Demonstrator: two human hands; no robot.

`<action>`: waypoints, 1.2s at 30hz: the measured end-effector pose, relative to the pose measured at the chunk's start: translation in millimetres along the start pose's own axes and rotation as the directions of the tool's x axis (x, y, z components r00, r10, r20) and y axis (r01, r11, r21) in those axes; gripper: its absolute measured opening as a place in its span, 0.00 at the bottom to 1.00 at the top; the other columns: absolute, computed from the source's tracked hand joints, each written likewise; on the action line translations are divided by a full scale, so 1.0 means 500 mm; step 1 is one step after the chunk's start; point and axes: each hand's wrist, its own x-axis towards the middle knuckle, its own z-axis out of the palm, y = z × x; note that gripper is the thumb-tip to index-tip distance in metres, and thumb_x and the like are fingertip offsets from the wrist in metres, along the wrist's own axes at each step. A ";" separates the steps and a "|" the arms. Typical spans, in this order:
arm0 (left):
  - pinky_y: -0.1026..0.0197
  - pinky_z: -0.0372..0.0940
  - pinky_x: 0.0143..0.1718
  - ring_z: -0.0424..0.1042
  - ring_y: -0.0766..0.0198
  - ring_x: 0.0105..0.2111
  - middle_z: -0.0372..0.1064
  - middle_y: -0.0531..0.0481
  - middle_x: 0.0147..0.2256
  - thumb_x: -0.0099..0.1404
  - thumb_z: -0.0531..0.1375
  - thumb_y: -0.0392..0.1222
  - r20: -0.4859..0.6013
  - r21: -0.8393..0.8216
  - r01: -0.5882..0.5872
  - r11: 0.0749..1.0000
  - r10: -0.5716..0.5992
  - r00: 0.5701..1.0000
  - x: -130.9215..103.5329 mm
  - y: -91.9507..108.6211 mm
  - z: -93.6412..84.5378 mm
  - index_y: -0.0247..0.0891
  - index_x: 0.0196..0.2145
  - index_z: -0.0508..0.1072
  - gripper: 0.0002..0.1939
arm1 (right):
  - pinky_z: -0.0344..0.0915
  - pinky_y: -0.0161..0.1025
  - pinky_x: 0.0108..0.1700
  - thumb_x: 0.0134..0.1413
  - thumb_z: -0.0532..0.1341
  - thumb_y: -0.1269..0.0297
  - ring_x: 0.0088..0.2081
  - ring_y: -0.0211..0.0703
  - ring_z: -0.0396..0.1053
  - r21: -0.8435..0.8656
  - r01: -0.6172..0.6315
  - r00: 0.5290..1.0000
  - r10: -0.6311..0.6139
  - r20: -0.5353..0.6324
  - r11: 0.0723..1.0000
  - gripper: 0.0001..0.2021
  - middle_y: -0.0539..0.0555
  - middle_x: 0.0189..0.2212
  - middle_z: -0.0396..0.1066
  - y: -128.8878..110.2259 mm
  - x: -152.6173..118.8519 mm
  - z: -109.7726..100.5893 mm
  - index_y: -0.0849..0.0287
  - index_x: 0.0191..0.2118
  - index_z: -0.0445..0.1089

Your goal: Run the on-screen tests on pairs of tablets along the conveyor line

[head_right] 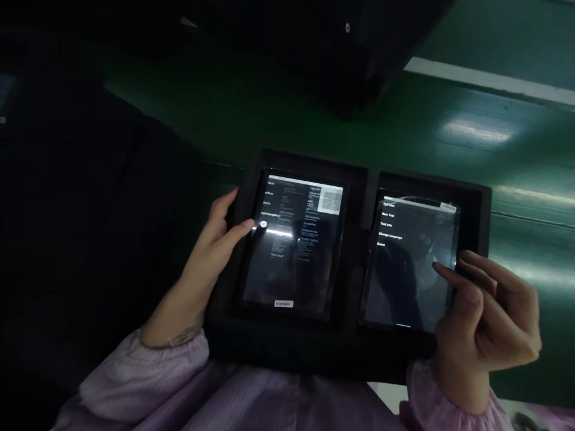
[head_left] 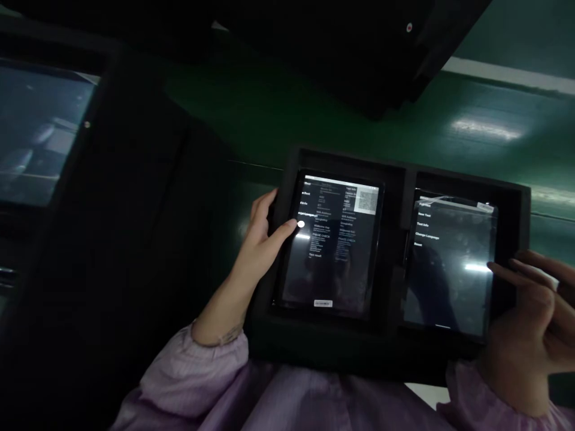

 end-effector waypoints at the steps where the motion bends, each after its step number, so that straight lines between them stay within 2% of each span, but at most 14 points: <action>1: 0.44 0.53 0.74 0.58 0.46 0.71 0.62 0.45 0.65 0.65 0.66 0.51 -0.005 -0.009 0.005 1.000 -0.005 1.000 0.001 0.000 0.000 0.48 0.65 0.68 0.32 | 0.76 0.45 0.32 0.69 0.63 0.57 0.36 0.50 0.81 0.050 0.045 0.999 -0.044 -0.023 0.998 0.11 0.59 0.38 0.81 0.002 0.003 0.006 0.43 0.44 0.85; 5: 0.44 0.52 0.74 0.58 0.46 0.70 0.63 0.45 0.65 0.63 0.66 0.49 -0.017 -0.010 0.009 1.000 -0.010 1.000 0.010 0.003 0.001 0.48 0.64 0.69 0.31 | 0.74 0.41 0.28 0.65 0.66 0.68 0.30 0.46 0.79 0.145 0.225 0.974 -0.218 -0.061 0.964 0.11 0.58 0.34 0.81 0.014 0.010 0.029 0.47 0.45 0.85; 9: 0.44 0.53 0.73 0.61 0.45 0.69 0.63 0.44 0.64 0.61 0.66 0.48 -0.030 0.002 0.011 1.000 -0.011 0.999 0.037 0.005 0.007 0.45 0.62 0.70 0.32 | 0.74 0.41 0.28 0.63 0.67 0.69 0.29 0.46 0.79 0.168 0.207 0.978 -0.208 -0.010 0.964 0.11 0.57 0.36 0.82 0.027 0.007 0.036 0.48 0.45 0.86; 13: 0.43 0.54 0.73 0.62 0.45 0.68 0.63 0.42 0.64 0.59 0.67 0.47 -0.036 0.041 0.005 0.999 -0.004 0.999 0.079 0.009 0.016 0.43 0.62 0.70 0.33 | 0.76 0.41 0.30 0.63 0.67 0.69 0.30 0.45 0.80 0.123 0.177 0.981 -0.185 0.052 0.976 0.09 0.57 0.39 0.82 0.038 -0.002 0.036 0.52 0.40 0.87; 20: 0.44 0.55 0.72 0.63 0.43 0.67 0.63 0.39 0.63 0.58 0.68 0.46 -0.064 0.226 0.000 0.974 0.015 0.998 0.125 0.024 0.024 0.40 0.63 0.70 0.36 | 0.78 0.51 0.47 0.70 0.61 0.66 0.48 0.54 0.79 -0.011 0.096 0.978 -0.093 0.185 0.995 0.13 0.61 0.47 0.79 0.030 -0.004 0.019 0.57 0.44 0.85; 23: 0.44 0.55 0.73 0.62 0.42 0.67 0.64 0.40 0.63 0.58 0.67 0.48 -0.083 0.229 0.022 0.973 -0.003 0.997 0.125 0.028 0.026 0.40 0.62 0.71 0.35 | 0.71 0.63 0.60 0.74 0.57 0.64 0.60 0.60 0.71 -0.086 0.090 0.953 -0.060 0.298 0.992 0.15 0.62 0.56 0.75 0.020 0.015 0.016 0.56 0.49 0.83; 26: 0.45 0.53 0.74 0.60 0.43 0.70 0.64 0.41 0.64 0.59 0.64 0.49 -0.100 0.162 0.034 0.986 -0.018 0.995 0.121 0.030 0.029 0.41 0.61 0.72 0.32 | 0.61 0.70 0.67 0.76 0.54 0.60 0.70 0.67 0.59 -0.177 0.141 0.920 -0.063 0.386 0.974 0.18 0.65 0.64 0.68 0.028 0.029 0.033 0.56 0.52 0.82; 28: 0.45 0.52 0.74 0.60 0.43 0.69 0.64 0.41 0.64 0.59 0.64 0.49 -0.110 0.152 0.038 0.988 -0.021 0.994 0.119 0.031 0.030 0.40 0.61 0.73 0.32 | 0.56 0.72 0.69 0.76 0.53 0.58 0.73 0.70 0.52 -0.192 0.148 0.913 -0.059 0.404 0.970 0.19 0.64 0.67 0.65 0.041 0.028 0.050 0.56 0.52 0.82; 31: 0.44 0.53 0.74 0.61 0.42 0.69 0.65 0.41 0.63 0.59 0.64 0.49 -0.115 0.152 0.032 0.988 -0.015 0.993 0.120 0.027 0.030 0.40 0.60 0.74 0.32 | 0.52 0.76 0.70 0.76 0.53 0.57 0.74 0.71 0.49 -0.183 0.123 0.901 -0.033 0.433 0.975 0.19 0.63 0.69 0.62 0.058 0.018 0.066 0.55 0.52 0.82; 33: 0.45 0.54 0.74 0.61 0.43 0.69 0.66 0.43 0.62 0.59 0.65 0.49 -0.121 0.137 0.020 0.990 -0.003 0.993 0.122 0.022 0.028 0.42 0.59 0.75 0.30 | 0.51 0.75 0.71 0.77 0.53 0.57 0.74 0.70 0.50 -0.177 0.111 0.906 -0.027 0.421 0.978 0.20 0.62 0.69 0.63 0.059 0.015 0.062 0.55 0.53 0.82; 36: 0.46 0.57 0.73 0.62 0.44 0.69 0.67 0.44 0.61 0.58 0.66 0.47 -0.161 0.090 -0.033 0.995 0.048 0.986 0.120 0.014 0.025 0.44 0.57 0.76 0.28 | 0.53 0.72 0.72 0.77 0.53 0.58 0.74 0.68 0.53 -0.186 0.063 0.943 0.002 0.332 0.981 0.20 0.63 0.67 0.66 0.047 0.019 0.036 0.57 0.53 0.82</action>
